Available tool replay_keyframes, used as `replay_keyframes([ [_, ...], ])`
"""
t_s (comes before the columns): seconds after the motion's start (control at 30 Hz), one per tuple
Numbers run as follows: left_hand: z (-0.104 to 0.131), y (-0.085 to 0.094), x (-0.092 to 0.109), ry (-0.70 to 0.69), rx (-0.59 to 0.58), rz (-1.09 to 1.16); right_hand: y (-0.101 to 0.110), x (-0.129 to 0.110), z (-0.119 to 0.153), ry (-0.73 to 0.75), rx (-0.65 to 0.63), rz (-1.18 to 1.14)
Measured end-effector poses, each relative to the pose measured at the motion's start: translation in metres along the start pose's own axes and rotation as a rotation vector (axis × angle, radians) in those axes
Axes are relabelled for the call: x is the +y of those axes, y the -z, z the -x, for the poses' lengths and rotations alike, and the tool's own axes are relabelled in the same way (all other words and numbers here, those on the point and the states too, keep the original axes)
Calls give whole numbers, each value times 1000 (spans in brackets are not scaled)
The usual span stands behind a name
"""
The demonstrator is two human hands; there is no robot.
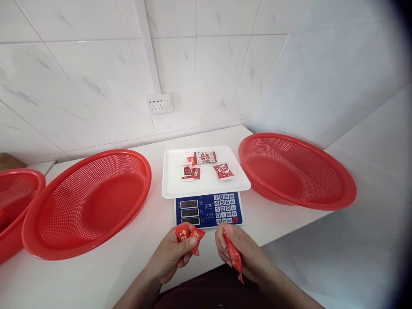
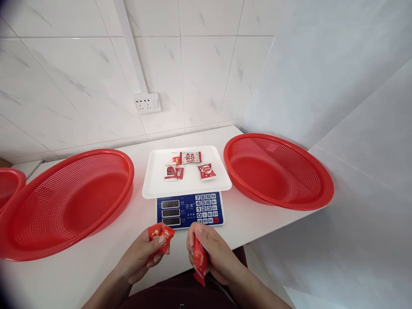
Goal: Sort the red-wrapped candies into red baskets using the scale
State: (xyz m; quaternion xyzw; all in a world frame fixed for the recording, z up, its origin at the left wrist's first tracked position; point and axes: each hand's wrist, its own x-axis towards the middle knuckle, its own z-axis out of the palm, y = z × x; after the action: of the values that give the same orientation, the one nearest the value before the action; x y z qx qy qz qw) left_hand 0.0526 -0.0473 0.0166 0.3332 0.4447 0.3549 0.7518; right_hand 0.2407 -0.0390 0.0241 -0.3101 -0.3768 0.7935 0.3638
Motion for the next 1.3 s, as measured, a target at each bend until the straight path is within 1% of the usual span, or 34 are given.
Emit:
replay_keyframes([
  [0.1, 0, -2, 1, -43, -48, -36, -2, 0, -7, 25, 67, 352],
  [0.17, -1, -3, 0, -64, -65, -43, -6, -2, -8, 23, 82, 575],
  [0.27, -1, -4, -2, -72, -84, -51, -12, -7, -8, 53, 63, 785],
  [0.33, -2, -5, -3, -91, -64, -50, -12, -14, -12, 121, 102, 912],
  [0.4, -3, -5, -2, -128, -5, -26, -8, -24, -20, 219, 204, 996],
  [0.5, -3, -4, 1, -152, 71, 41, 4, -47, -38, 317, 417, 1027],
  [0.57, -2, -3, 2, -128, 82, 70, 11, -60, -47, 356, 559, 1105],
  [0.63, -1, 0, 1, -94, 74, 79, 16, -65, -50, 373, 641, 1223],
  [0.67, 0, 1, -1, -76, 66, 77, 17, -64, -49, 368, 638, 1270],
  [0.7, 1, 2, -3, -60, 58, 73, 18, -60, -46, 351, 606, 1285],
  [0.8, 2, 5, -9, -31, 49, 73, 19, -41, -34, 246, 429, 1167],
  [0.87, 1, 6, -12, -22, 64, 82, 20, -27, -26, 169, 349, 1090],
  [0.93, 1, 5, -13, -4, 71, 77, 23, -17, -20, 112, 323, 1075],
  [1.03, -2, 3, -13, 15, 25, 32, 28, -9, -14, 67, 316, 1091],
  [1.17, -5, 1, -14, -10, -30, -35, 31, -9, -10, 62, 298, 1094],
  [1.3, -7, -1, -16, -27, -78, -95, 24, -14, -10, 109, 245, 1136],
])
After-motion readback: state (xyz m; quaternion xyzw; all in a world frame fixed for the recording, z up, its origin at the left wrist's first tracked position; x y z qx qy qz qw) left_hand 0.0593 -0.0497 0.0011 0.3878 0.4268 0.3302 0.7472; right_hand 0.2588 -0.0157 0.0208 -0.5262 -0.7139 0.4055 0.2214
